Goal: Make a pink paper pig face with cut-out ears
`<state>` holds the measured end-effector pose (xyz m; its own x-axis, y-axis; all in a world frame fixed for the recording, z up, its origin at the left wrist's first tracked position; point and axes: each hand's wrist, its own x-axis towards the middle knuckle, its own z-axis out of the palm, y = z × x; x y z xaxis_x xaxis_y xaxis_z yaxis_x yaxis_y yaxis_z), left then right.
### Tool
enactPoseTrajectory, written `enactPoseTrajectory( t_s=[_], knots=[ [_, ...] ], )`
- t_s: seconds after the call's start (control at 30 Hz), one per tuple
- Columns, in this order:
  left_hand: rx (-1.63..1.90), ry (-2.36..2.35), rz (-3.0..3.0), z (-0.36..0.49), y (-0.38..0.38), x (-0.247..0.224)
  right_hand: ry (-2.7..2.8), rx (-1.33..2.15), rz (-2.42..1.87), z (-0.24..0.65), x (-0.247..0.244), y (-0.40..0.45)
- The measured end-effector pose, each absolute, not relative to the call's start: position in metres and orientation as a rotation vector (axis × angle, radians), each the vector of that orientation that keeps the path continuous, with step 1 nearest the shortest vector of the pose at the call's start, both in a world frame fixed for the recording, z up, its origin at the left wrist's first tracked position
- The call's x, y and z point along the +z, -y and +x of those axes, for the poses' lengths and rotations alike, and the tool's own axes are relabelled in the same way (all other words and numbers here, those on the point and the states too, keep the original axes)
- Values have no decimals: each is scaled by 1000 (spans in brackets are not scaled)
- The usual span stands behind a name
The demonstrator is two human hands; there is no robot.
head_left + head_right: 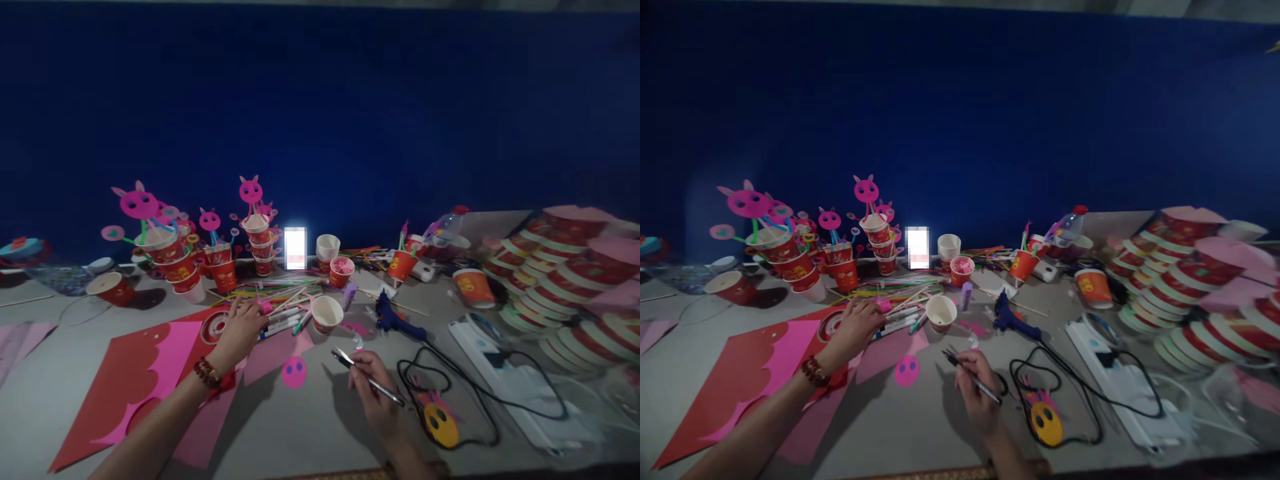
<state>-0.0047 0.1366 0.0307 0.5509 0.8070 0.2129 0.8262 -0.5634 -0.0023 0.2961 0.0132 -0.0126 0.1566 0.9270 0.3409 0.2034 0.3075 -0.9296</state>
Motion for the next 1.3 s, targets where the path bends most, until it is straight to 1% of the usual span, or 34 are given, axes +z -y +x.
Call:
enactPoseTrajectory(
  t_s=[0.27,0.43,0.7,0.8,0.9,1.07,1.3],
  knots=[
    [-359,1530,-2560,-32,-132,36,1392,780,-1197,296,-16,-14],
    [-449,1479,-2639,-28,-131,36,1394,773,-1205,295,-11,-14],
    [-430,1405,-2710,-20,-133,31,1404,755,-1176,293,-7,-13],
    [-556,1414,-2660,-35,-140,44,1431,750,-1180,293,-6,-14],
    [-654,1534,-2503,-63,-145,64,1437,760,-1205,295,-5,-14],
    [-780,1642,-2460,-105,-124,90,1416,773,-1223,297,-8,-16],
    [-782,1750,-2435,-126,-89,101,1440,777,-1289,297,-16,-14]
  ],
)
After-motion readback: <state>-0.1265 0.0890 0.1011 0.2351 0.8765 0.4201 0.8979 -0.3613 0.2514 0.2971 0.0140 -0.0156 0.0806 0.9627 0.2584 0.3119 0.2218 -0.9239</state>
